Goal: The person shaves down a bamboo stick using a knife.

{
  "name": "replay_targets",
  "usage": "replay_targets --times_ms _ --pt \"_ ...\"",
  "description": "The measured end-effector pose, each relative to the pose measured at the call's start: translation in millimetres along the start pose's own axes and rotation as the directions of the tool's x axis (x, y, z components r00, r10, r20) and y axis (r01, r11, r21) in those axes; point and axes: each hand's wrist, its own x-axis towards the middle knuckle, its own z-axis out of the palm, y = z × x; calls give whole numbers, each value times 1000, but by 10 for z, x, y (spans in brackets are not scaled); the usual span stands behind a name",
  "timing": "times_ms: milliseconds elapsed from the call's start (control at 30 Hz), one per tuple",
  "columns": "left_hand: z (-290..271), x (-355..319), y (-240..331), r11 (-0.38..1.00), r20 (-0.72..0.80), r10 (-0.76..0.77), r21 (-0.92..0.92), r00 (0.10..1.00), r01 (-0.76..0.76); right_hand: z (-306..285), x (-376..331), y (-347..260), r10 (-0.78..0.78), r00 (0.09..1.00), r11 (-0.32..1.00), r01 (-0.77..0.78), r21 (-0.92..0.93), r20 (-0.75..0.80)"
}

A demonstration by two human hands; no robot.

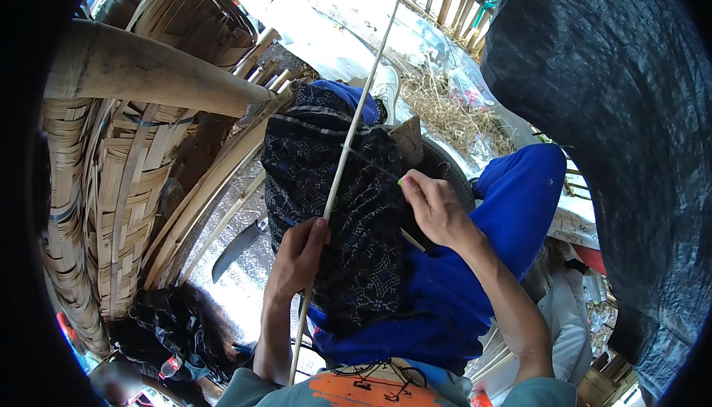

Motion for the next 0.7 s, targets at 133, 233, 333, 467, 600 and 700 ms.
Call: replay_targets --times_ms 133,233,333,467,600,700 --pt "-9 -41 102 958 22 -224 -178 974 224 130 -72 -54 -134 981 989 141 -46 143" --pt "-59 -41 45 945 87 -225 -222 971 239 267 -54 68 -335 937 919 349 -183 103" --pt "-26 -70 29 944 55 -248 -209 967 254 301 -23 87 -451 889 839 454 -300 84" --pt "13 -53 -56 977 4 -148 -153 989 147 300 47 57 -259 947 865 314 -391 187" --pt "60 -37 -153 988 -51 -63 -143 997 55 372 84 46 -270 954 828 298 -475 128" --pt "95 -73 -85 998 -68 -28 -66 997 24 478 67 118 -245 968 806 239 -541 63"
